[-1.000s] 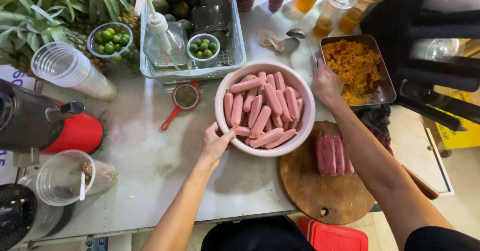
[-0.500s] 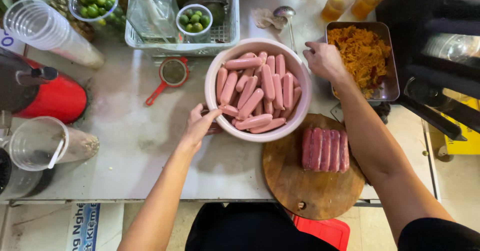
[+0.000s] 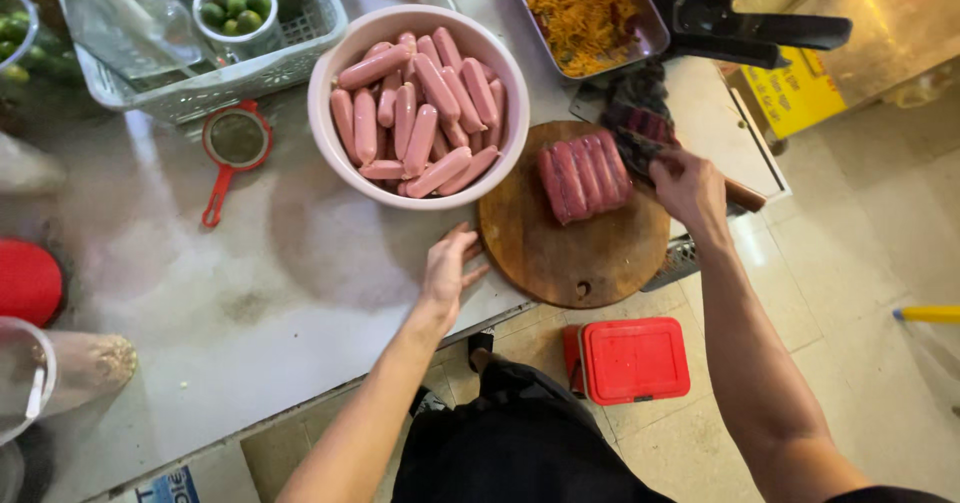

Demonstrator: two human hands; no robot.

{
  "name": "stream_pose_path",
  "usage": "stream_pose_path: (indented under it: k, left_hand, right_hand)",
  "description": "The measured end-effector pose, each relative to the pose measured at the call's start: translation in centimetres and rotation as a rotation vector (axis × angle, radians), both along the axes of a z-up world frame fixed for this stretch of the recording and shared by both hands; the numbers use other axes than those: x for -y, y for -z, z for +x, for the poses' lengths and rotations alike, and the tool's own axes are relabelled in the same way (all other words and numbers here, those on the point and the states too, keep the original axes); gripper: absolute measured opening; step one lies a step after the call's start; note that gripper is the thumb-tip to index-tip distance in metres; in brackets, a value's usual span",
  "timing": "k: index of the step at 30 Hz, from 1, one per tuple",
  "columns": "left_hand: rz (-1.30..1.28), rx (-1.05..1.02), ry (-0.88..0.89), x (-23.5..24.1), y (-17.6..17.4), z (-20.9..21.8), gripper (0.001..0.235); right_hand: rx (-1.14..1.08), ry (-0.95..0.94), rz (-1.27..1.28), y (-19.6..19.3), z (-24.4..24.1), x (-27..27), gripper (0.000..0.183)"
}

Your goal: The person assembles a meal in a styrofoam container by adding noodles, meat, sauce, and sliced cucumbers. They use tongs and scissors to handle the ingredients and place the finished container into a plastic bag.

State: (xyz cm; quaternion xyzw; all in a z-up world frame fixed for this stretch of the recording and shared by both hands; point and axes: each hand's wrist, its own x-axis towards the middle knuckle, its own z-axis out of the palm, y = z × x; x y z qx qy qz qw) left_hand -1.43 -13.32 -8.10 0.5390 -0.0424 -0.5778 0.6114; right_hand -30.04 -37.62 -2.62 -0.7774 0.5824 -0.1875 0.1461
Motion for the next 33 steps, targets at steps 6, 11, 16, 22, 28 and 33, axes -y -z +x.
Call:
stream_pose_path:
  k: [6,11,16,22,28,33]
  left_hand:
    - [0.005,0.097,0.054,0.4,-0.6,-0.9,0.075]
    - [-0.005,0.102,0.026,0.6,-2.2,-0.9,0.077]
    - [0.058,0.214,0.067,2.7,-2.2,-2.2,0.075]
    - [-0.258,0.451,0.001,6.0,-3.1,-3.7,0.070]
    - [0.052,0.806,0.455,4.9,-8.2,-2.9,0.056]
    - [-0.205,0.822,0.266,5.1,-12.5,1.5,0.045]
  right_hand:
    - [0.117,0.229,0.259,2.6,-4.4,-7.0,0.057]
    - [0.224,0.303,0.281,2.7,-4.1,-7.2,0.072]
    - [0.151,0.223,0.099,2.1,-4.3,-5.5,0.064]
    - [-0.107,0.114,-0.100,-0.9,-1.9,-4.1,0.044]
    - [0.332,-0.284,-0.052,-5.6,9.4,1.0,0.027]
    - [0.465,-0.539,0.051,-5.7,23.6,7.5,0.024]
